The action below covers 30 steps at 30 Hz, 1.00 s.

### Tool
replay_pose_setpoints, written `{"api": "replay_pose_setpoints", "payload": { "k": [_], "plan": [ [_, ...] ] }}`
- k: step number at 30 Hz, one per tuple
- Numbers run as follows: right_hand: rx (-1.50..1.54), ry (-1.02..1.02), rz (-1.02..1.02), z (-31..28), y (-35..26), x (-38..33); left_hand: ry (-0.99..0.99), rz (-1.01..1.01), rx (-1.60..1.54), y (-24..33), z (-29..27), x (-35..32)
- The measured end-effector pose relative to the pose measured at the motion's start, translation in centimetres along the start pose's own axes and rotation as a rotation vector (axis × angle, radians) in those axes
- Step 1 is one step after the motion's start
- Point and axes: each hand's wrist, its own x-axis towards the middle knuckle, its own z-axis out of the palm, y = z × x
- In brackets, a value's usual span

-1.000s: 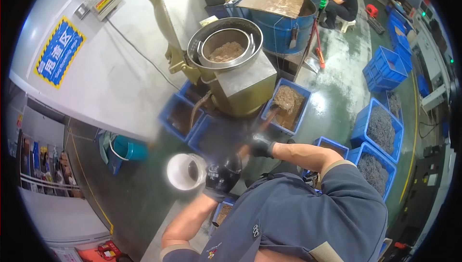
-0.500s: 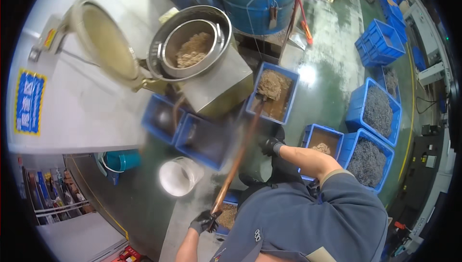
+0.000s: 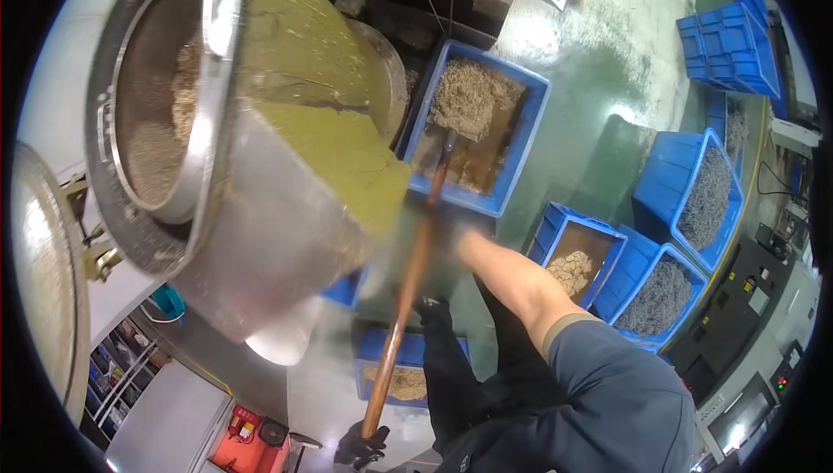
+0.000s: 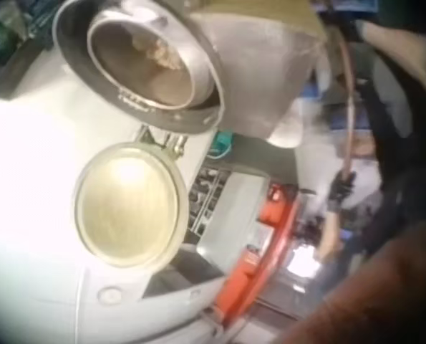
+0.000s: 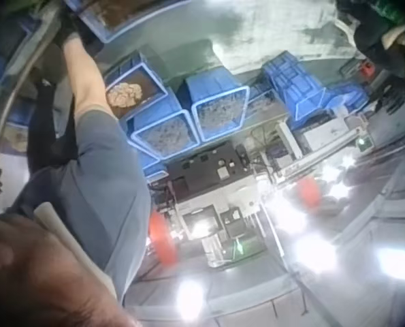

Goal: Shoveling brown industrial material from plastic crates into a large metal container in a factory setting.

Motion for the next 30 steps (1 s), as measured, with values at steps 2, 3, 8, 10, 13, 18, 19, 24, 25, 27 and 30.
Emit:
{"api": "replay_pose_setpoints", "payload": {
  "k": [2,3,8,10,13,18,19,24,25,27,30],
  "plan": [
    [0.125,0.171,-0.075,-2.5,-3.0,3.3,0.303,0.246,0.516,0.8,7.9,3.6],
    [0.184,0.241,-0.114,-3.6,-4.9,4.6,0.254,0.315,0.276,0.8,10.6,4.9],
    [-0.064,0.314,0.01,3.9,-5.2,3.5,1.056,0.297,1.279,-0.7,16.3,7.6],
    [0.14,0.105,-0.14,-2.2,-6.0,6.2,1.069,0.259,1.366,-1.0,17.5,9.0],
    [0.214,0.117,-0.172,-6.1,-1.3,7.6,1.142,0.766,1.778,-3.3,9.7,11.6],
    [0.356,0.163,0.006,-3.0,4.7,5.6,1.095,0.966,1.443,-7.5,-12.8,14.3],
    [0.344,0.161,-0.039,-3.0,4.3,5.3,0.911,0.827,1.107,-6.2,-12.7,15.2],
    [0.261,0.318,-0.026,-0.6,3.9,1.0,1.031,0.96,1.426,-8.8,-8.9,10.4],
    [0.262,0.321,-0.034,-0.6,4.3,0.8,1.055,0.884,1.502,-8.6,-7.6,9.6],
    [0.16,0.553,-0.111,-0.9,5.2,0.5,1.098,0.733,1.648,-7.8,-5.3,9.1],
    [0.178,0.547,-0.089,-2.0,5.3,-0.5,1.148,0.584,1.783,-7.4,-2.1,8.1]
  ]
}}
